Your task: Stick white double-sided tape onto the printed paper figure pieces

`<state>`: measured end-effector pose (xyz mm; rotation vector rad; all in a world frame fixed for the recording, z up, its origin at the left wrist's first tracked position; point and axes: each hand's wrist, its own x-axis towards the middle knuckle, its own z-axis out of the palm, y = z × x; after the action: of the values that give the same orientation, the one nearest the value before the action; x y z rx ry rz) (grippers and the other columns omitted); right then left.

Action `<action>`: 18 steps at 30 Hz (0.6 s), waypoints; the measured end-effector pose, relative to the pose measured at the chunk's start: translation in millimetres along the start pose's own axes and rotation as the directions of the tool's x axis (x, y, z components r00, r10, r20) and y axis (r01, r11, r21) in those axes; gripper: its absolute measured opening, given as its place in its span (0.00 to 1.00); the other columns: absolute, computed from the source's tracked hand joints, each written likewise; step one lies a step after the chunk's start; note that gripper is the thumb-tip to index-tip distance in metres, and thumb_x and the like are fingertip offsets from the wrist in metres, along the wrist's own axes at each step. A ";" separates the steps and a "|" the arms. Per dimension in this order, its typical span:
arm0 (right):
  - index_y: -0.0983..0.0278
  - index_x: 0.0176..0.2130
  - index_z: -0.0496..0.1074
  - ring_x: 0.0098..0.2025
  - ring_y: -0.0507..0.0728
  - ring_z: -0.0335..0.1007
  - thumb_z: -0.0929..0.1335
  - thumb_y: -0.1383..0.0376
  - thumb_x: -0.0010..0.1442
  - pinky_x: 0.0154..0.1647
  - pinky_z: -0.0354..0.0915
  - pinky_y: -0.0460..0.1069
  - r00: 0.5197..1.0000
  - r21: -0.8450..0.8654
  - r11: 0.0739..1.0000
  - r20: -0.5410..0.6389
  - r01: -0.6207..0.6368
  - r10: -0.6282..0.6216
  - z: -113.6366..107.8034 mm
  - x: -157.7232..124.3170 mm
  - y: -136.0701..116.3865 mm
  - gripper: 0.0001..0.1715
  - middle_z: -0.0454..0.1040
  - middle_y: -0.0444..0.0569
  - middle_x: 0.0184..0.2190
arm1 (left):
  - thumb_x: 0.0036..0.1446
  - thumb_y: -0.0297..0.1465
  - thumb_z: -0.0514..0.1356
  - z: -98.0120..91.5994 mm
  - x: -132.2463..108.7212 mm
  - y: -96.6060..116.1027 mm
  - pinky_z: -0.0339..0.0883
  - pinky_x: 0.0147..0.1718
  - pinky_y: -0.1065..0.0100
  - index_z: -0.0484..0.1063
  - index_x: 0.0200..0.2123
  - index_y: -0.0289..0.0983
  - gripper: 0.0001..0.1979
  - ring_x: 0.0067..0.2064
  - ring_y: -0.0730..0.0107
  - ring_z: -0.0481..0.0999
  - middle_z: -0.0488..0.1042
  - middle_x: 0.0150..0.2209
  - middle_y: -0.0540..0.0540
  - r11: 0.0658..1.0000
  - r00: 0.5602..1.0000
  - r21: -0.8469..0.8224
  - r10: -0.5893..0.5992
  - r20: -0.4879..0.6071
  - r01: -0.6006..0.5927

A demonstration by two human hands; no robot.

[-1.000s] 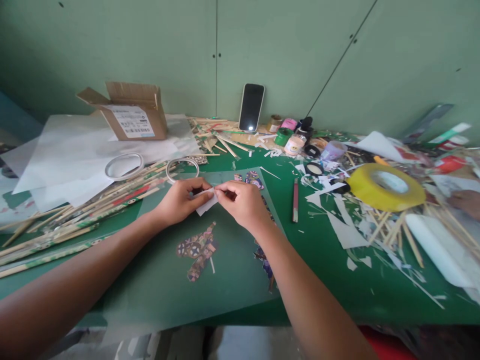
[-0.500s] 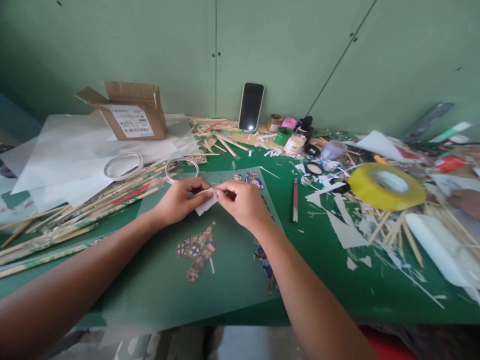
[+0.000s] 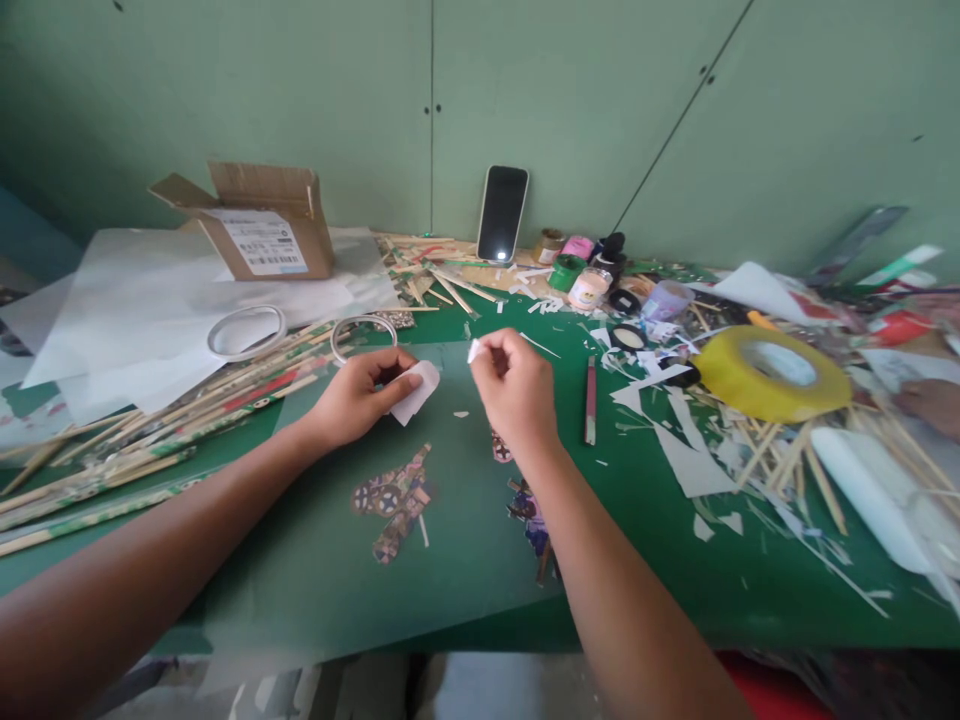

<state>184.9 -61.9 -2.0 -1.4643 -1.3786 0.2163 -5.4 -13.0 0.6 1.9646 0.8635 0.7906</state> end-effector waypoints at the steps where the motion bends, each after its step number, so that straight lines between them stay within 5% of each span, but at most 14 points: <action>1: 0.62 0.27 0.67 0.20 0.51 0.65 0.64 0.65 0.57 0.23 0.59 0.47 0.998 0.001 0.999 -0.037 -0.043 0.043 -3.5 3.2 3.6 0.07 0.70 0.42 0.18 | 0.56 0.39 0.59 0.8 0.4 -0.5 0.60 0.27 0.71 0.69 0.31 0.35 0.12 0.27 0.74 0.66 0.69 0.27 0.50 0.998 1.000 -0.061 -0.017 -0.006 0.016; 6: 0.61 0.33 0.67 0.18 0.51 0.62 0.66 0.66 0.54 0.21 0.57 0.47 0.967 -0.010 0.994 -0.231 -0.113 0.108 -16.9 15.5 25.3 0.02 0.71 0.42 0.21 | 0.49 0.36 0.64 2.0 3.7 1.4 0.65 0.29 0.71 0.66 0.30 0.35 0.12 0.27 0.75 0.70 0.72 0.26 0.50 0.926 0.991 -0.362 -0.127 -0.038 0.104; 8: 0.62 0.36 0.70 0.21 0.51 0.63 0.67 0.69 0.51 0.24 0.58 0.48 0.969 -0.089 0.991 -0.234 -0.099 0.076 -16.7 15.2 24.8 0.10 0.74 0.45 0.28 | 0.48 0.34 0.66 1.3 4.4 2.4 0.65 0.29 0.72 0.66 0.30 0.35 0.12 0.26 0.77 0.70 0.71 0.25 0.51 0.899 0.985 -0.418 -0.165 -0.051 0.129; 12: 0.63 0.33 0.74 0.27 0.52 0.67 0.65 0.64 0.58 0.28 0.61 0.48 0.999 0.013 1.000 0.041 -0.018 0.017 -6.1 4.2 4.7 0.09 0.75 0.48 0.30 | 0.46 0.32 0.67 1.9 3.8 2.3 0.67 0.29 0.71 0.68 0.32 0.34 0.13 0.25 0.77 0.72 0.74 0.26 0.50 0.866 0.981 -0.477 -0.191 -0.040 0.150; 18: 0.63 0.26 0.70 0.24 0.51 0.63 0.66 0.57 0.60 0.27 0.58 0.47 0.942 0.109 0.992 0.321 0.064 -0.096 7.7 -10.6 -13.5 0.15 0.70 0.43 0.21 | 0.45 0.33 0.68 4.1 2.5 4.3 0.68 0.27 0.71 0.70 0.33 0.33 0.14 0.25 0.75 0.73 0.74 0.26 0.50 0.885 0.979 -0.426 -0.204 0.006 0.187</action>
<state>167.7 -69.4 -0.3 -1.3282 -1.6648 0.4846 0.4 -14.7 2.9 1.4577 0.8175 0.8205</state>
